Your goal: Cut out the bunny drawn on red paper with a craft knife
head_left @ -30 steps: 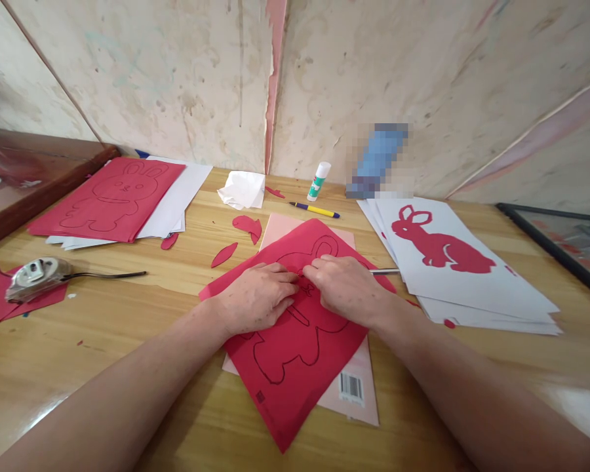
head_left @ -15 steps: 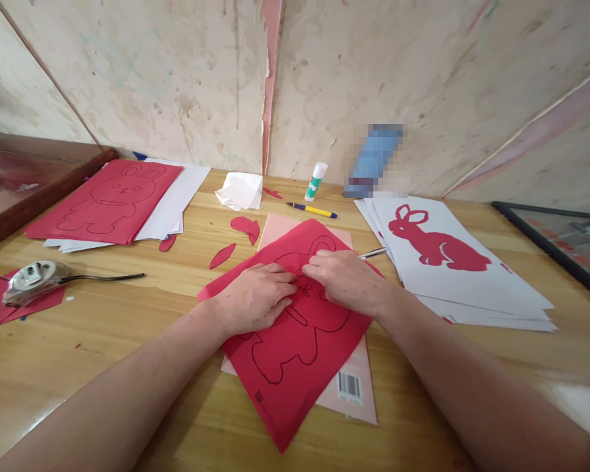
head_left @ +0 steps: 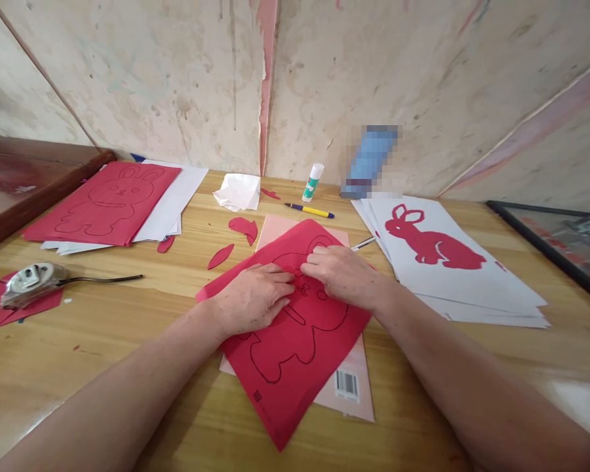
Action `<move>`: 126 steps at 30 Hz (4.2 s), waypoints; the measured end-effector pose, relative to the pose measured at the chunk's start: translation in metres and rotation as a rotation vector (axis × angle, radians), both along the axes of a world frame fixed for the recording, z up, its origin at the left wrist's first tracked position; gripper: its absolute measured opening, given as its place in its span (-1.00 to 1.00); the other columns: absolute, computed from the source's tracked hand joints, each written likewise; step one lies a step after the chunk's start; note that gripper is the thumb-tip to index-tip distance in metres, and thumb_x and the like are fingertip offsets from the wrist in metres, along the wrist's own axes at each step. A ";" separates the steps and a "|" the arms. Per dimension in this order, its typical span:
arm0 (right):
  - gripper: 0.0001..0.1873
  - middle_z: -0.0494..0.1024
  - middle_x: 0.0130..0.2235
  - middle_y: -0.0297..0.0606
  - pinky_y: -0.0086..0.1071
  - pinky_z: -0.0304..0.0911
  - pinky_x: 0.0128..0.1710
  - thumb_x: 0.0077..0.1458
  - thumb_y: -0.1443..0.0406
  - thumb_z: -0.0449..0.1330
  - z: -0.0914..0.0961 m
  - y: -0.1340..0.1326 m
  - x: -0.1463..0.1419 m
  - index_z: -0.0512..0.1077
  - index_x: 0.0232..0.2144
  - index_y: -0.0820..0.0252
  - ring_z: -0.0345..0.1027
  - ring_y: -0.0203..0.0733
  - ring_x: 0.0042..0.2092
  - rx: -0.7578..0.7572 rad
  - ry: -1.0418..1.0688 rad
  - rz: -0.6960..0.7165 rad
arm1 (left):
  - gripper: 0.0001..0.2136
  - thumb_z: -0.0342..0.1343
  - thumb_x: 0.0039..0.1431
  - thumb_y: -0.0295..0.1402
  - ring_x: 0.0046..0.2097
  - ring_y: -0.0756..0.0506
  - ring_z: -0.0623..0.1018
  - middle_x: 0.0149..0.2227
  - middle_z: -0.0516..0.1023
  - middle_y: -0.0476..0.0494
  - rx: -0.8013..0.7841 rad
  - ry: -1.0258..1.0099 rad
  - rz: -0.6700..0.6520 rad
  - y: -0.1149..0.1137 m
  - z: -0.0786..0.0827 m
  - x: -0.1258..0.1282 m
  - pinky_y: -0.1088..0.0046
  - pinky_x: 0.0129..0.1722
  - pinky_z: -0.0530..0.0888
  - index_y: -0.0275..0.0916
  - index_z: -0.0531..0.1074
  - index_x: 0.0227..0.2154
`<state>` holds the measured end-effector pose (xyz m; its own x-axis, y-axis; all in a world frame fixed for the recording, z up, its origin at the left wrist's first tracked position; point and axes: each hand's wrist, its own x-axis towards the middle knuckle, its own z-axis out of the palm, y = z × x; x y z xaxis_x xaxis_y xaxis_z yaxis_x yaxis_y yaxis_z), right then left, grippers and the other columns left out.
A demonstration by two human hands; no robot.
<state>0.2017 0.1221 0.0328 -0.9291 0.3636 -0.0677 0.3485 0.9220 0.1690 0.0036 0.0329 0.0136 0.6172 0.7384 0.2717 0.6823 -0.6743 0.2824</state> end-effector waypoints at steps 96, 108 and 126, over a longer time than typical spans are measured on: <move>-0.73 0.50 -0.32 -0.22 -0.38 0.10 -0.25 0.19 0.43 -0.03 -0.013 -0.030 0.028 0.47 -0.26 0.20 0.29 -0.22 -0.25 -0.129 0.406 -0.338 | -0.71 -0.05 0.21 -0.47 -0.03 -0.21 0.43 -0.02 0.47 -0.27 0.201 0.319 -0.183 -0.022 -0.004 0.031 0.19 -0.08 0.43 -0.32 0.36 -0.02; -0.77 0.43 -0.37 -0.26 -0.35 -0.03 -0.36 0.03 0.51 0.02 -0.013 -0.031 0.039 0.43 -0.39 0.19 0.20 -0.22 -0.31 -0.059 0.249 -0.273 | -0.67 -0.10 0.24 -0.47 0.01 -0.20 0.42 0.07 0.42 -0.27 0.189 0.224 -0.187 -0.019 -0.007 0.029 0.16 -0.02 0.43 -0.32 0.35 0.04; -0.76 0.43 -0.34 -0.20 -0.30 -0.07 -0.35 -0.01 0.52 0.03 -0.016 -0.031 0.035 0.42 -0.34 0.22 0.19 -0.15 -0.24 0.011 0.139 -0.194 | -0.70 -0.14 0.29 -0.43 0.01 -0.22 0.40 0.06 0.44 -0.24 0.127 0.161 -0.162 -0.017 -0.004 0.030 0.12 -0.05 0.45 -0.30 0.38 0.00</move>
